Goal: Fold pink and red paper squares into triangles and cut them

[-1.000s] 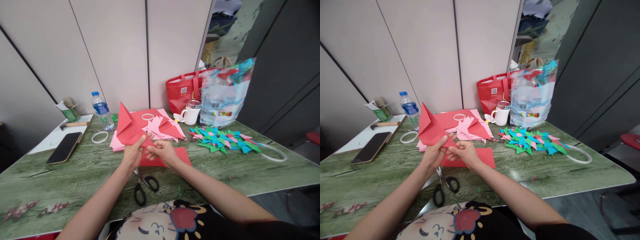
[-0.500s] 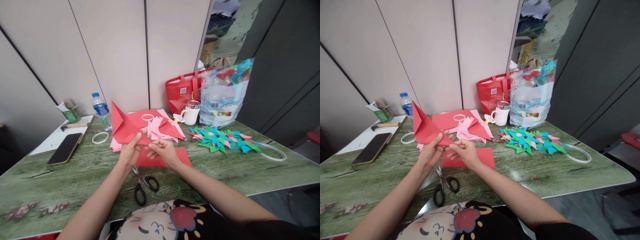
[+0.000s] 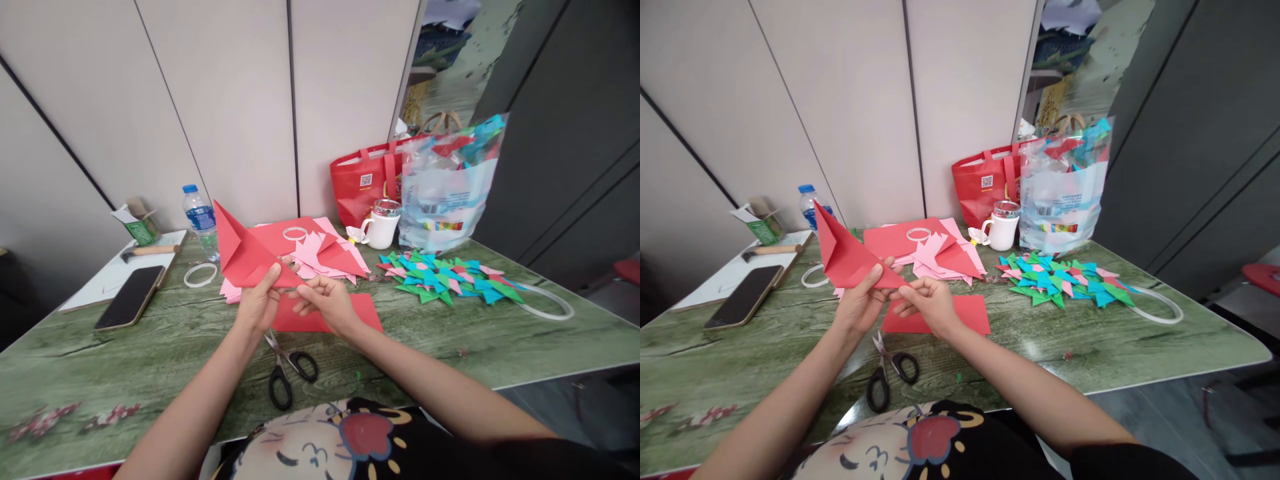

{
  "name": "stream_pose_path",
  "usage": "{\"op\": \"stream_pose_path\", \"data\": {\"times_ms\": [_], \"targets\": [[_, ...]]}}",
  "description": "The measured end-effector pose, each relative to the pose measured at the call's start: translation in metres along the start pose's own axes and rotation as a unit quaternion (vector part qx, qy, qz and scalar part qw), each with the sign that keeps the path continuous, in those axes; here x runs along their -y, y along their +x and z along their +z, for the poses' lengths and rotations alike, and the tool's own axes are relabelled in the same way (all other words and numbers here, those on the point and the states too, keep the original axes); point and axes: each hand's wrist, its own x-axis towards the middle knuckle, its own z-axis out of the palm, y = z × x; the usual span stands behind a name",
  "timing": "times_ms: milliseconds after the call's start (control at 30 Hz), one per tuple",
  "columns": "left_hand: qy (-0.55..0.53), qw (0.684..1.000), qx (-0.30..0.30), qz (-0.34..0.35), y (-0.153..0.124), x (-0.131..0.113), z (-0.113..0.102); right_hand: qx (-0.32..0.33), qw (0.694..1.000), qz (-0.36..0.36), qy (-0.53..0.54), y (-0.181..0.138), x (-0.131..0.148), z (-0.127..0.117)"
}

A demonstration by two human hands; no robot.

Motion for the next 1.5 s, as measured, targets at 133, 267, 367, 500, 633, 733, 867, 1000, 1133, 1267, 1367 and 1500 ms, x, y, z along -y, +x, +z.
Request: {"op": "stream_pose_path", "data": {"times_ms": [133,267,367,500,633,733,867,1000,1133,1267,1367,1500], "targets": [[-0.01,1.0,0.007,-0.002,0.0,0.0,0.001,-0.013,1.0,-0.012,-0.01,0.0,-0.001,0.001],[-0.017,1.0,0.015,-0.013,-0.001,0.0,0.001,-0.014,1.0,-0.021,-0.012,0.0,-0.002,0.001],[-0.017,1.0,0.016,-0.012,0.0,0.0,-0.001,-0.002,1.0,-0.019,-0.003,0.0,-0.001,0.001],[-0.01,1.0,0.016,-0.012,0.001,-0.001,-0.002,0.007,1.0,-0.002,0.008,0.0,0.001,0.001],[-0.011,1.0,0.024,-0.003,0.0,-0.002,-0.001,0.008,1.0,-0.011,0.003,0.0,0.001,0.001],[-0.013,1.0,0.021,-0.012,0.0,-0.002,0.0,0.009,1.0,-0.026,0.0,0.0,-0.001,0.001],[-0.014,0.999,-0.008,-0.03,0.0,-0.003,0.0,0.02,0.998,-0.05,-0.013,-0.002,-0.001,0.002],[-0.01,0.999,-0.012,-0.03,0.001,-0.005,0.0,0.036,0.998,-0.043,-0.022,-0.002,0.0,0.001],[0.014,1.0,-0.016,-0.014,0.0,-0.004,0.001,0.051,0.999,0.002,0.0,0.0,-0.001,0.002],[0.051,0.999,-0.01,-0.013,-0.003,0.002,0.001,0.064,0.998,0.022,-0.012,0.001,-0.002,0.001],[0.051,0.999,-0.006,-0.013,-0.004,0.007,0.0,0.059,0.998,0.027,-0.017,0.001,-0.004,0.0],[0.058,0.998,-0.002,-0.003,-0.004,0.008,-0.002,0.056,0.998,0.034,-0.018,0.001,-0.004,0.0]]}}
